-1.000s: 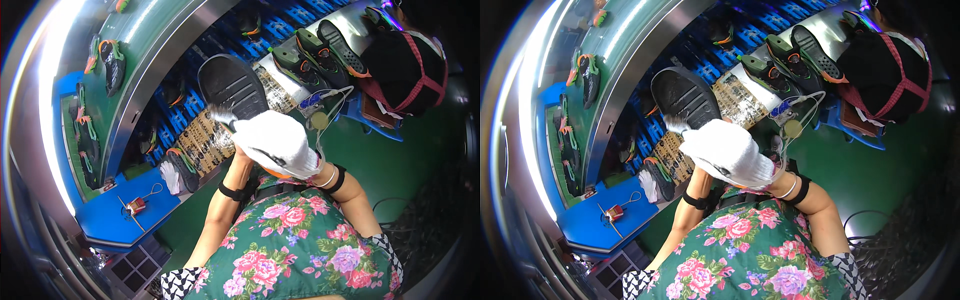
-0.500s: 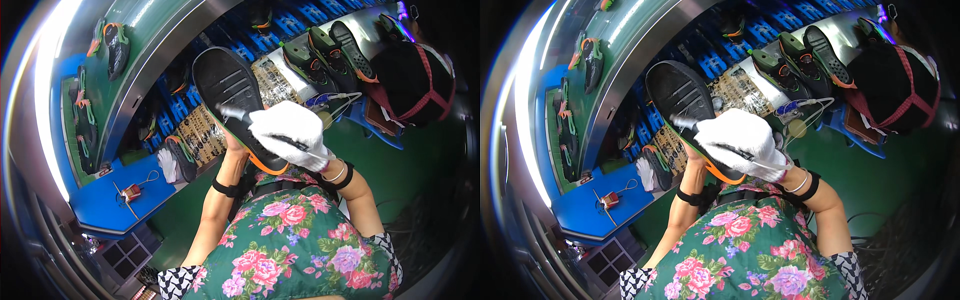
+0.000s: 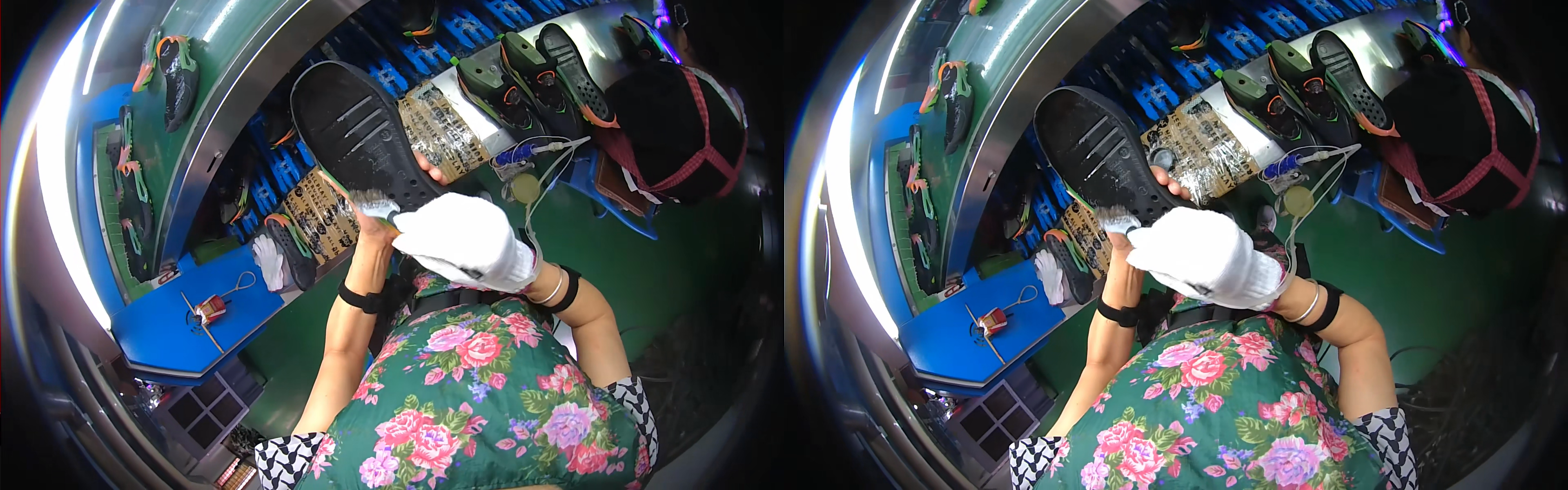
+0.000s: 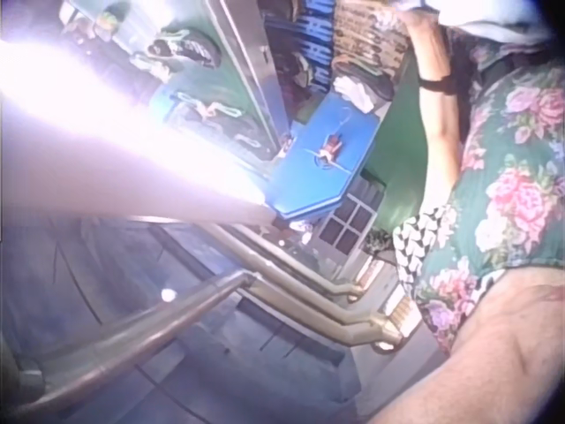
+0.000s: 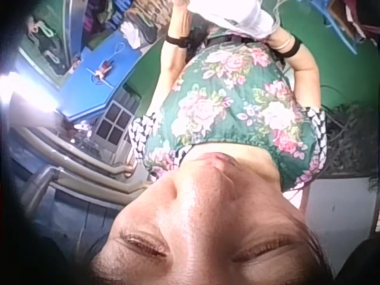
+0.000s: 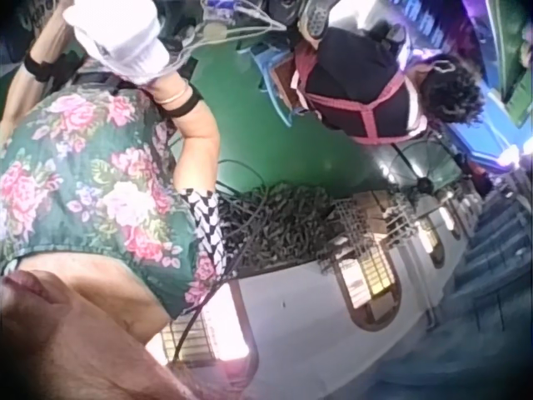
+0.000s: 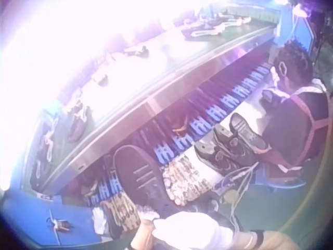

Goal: Apply adhesive to the outsole of a shoe using a brush tool.

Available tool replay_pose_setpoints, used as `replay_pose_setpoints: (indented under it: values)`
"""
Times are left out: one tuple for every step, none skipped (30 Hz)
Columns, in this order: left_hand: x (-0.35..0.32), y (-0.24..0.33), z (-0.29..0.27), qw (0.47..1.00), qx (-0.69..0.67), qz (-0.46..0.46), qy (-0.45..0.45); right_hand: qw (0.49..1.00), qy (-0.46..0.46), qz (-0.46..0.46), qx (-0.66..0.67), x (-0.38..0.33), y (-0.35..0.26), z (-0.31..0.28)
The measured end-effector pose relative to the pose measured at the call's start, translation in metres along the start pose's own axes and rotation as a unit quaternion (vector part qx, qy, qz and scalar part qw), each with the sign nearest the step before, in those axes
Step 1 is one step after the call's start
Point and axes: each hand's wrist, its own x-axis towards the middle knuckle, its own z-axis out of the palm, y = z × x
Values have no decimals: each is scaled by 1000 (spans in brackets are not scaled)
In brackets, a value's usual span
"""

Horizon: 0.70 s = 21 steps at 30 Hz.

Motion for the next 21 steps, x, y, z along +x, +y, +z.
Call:
replay_pose_setpoints:
  values:
    - [1, -3, 1, 999, -35, 19, 12, 998, 10, 32, 52, 0, -1, -6]
    - [1, -4, 2, 996, -73, 38, 22, 993, 18, 64, 100, 0, -2, -11]
    - [2, -4, -1, 998, -36, 54, 19, 992, 30, 79, 89, 0, 0, -15]
    - [1, 3, -3, 999, -47, 15, 15, 991, 30, 93, 96, 0, 2, -20]
    - [3, 2, -2, 999, -36, 24, 6, 995, 27, 75, 63, -4, 3, -17]
    - [3, 1, -2, 999, -25, 33, -4, 998, 25, 57, 30, -8, 5, -13]
    - [4, 0, -3, 999, -23, 36, -3, 999, 9, 39, 20, -13, 3, -10]
    - [5, 0, -6, 999, -20, 41, -2, 1000, -7, 20, 12, -13, 0, -7]
    - [6, 0, -8, 998, -28, 57, -20, 999, 0, 36, 26, -13, -3, -4]
    - [7, -2, -10, 998, -29, 58, -17, 999, -2, 37, 28, -12, -3, -8]
    - [8, -4, -10, 996, -34, 84, -5, 992, 16, 85, 90, -8, -2, -15]
    - [8, -5, -10, 993, -39, 110, 8, 979, 34, 132, 151, -6, 0, -20]
    - [8, -1, -11, 996, -35, 85, 5, 979, 54, 136, 142, -7, 3, -20]
    - [11, 1, -6, 996, -36, 84, 6, 987, 43, 121, 97, -7, 3, -26]
    - [13, 2, -2, 995, -61, 85, -9, 992, 33, 102, 72, -8, 1, -24]
    - [14, 2, 0, 992, -86, 86, -25, 995, 23, 82, 47, -10, -2, -21]
    - [12, 4, -3, 996, -43, 80, -4, 999, -7, 42, 27, -12, -2, -19]
    - [11, 3, -5, 996, -43, 81, -3, 998, -11, 52, 28, -14, -6, -15]
    - [10, 3, -7, 996, -37, 80, -7, 996, -7, 70, 53, -15, -6, -17]
    - [9, 4, -7, 996, -29, 78, -10, 993, -1, 88, 77, -14, -6, -19]
    - [10, 2, -7, 995, -6, 93, -34, 983, 19, 126, 130, -16, -1, -20]
